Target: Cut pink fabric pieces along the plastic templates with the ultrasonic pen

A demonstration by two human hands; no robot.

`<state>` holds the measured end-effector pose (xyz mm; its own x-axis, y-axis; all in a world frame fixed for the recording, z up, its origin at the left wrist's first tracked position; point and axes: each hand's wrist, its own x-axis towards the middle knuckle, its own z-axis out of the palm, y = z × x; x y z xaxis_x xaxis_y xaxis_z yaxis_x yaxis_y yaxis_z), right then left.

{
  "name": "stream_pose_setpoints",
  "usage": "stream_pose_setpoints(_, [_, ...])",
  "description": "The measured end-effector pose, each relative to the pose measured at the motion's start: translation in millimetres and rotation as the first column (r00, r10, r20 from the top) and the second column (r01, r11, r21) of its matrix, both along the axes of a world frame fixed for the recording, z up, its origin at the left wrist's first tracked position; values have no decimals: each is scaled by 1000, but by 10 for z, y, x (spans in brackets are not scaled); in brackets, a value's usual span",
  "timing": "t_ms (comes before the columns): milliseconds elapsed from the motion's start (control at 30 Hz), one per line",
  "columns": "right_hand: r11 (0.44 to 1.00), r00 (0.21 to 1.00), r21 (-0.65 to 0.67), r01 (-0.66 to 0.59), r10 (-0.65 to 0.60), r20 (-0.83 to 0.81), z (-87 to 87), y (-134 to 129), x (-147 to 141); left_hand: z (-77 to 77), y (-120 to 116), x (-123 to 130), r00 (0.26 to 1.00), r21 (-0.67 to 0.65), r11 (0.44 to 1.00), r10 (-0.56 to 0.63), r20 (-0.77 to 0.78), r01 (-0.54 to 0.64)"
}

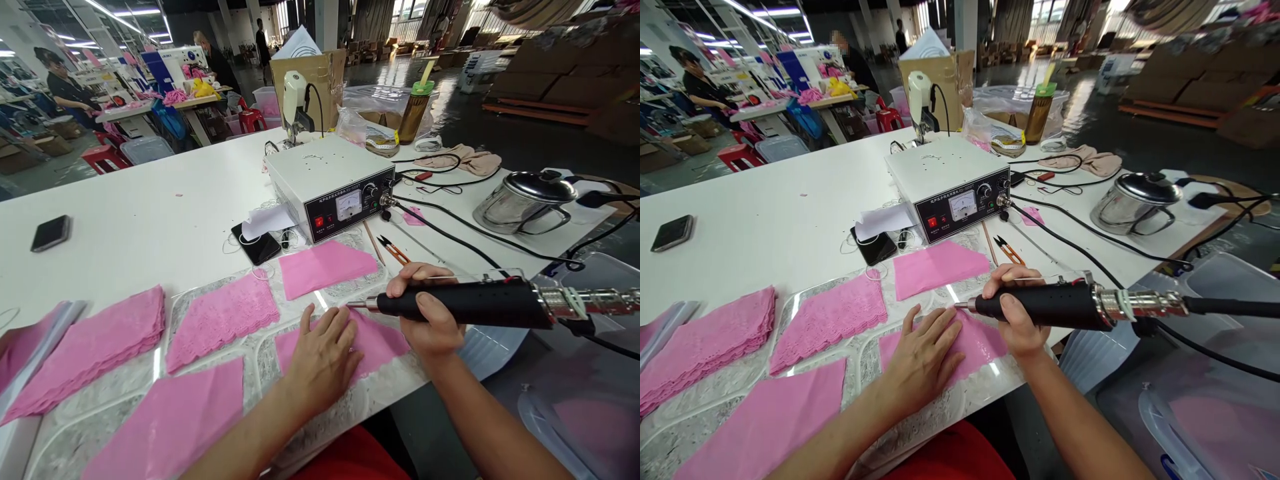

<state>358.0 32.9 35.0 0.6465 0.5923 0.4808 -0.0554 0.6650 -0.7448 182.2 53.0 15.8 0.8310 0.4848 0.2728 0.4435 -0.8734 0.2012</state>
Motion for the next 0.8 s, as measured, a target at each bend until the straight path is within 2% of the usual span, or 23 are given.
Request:
stream_pose_setpoints(367, [999, 999, 1, -42, 42, 17, 21, 10, 10, -3, 4, -4, 1000, 21, 1000, -9, 25, 8])
stream_pose_setpoints(600, [1000, 999, 4, 29, -29, -33, -6, 9, 39, 15, 7, -3, 1000, 19, 1000, -4, -15, 5])
stream_pose_setpoints(800, [999, 999, 25, -24, 24, -23, 13, 2, 20, 32, 18, -2, 1000, 4, 1000, -14, -16, 14])
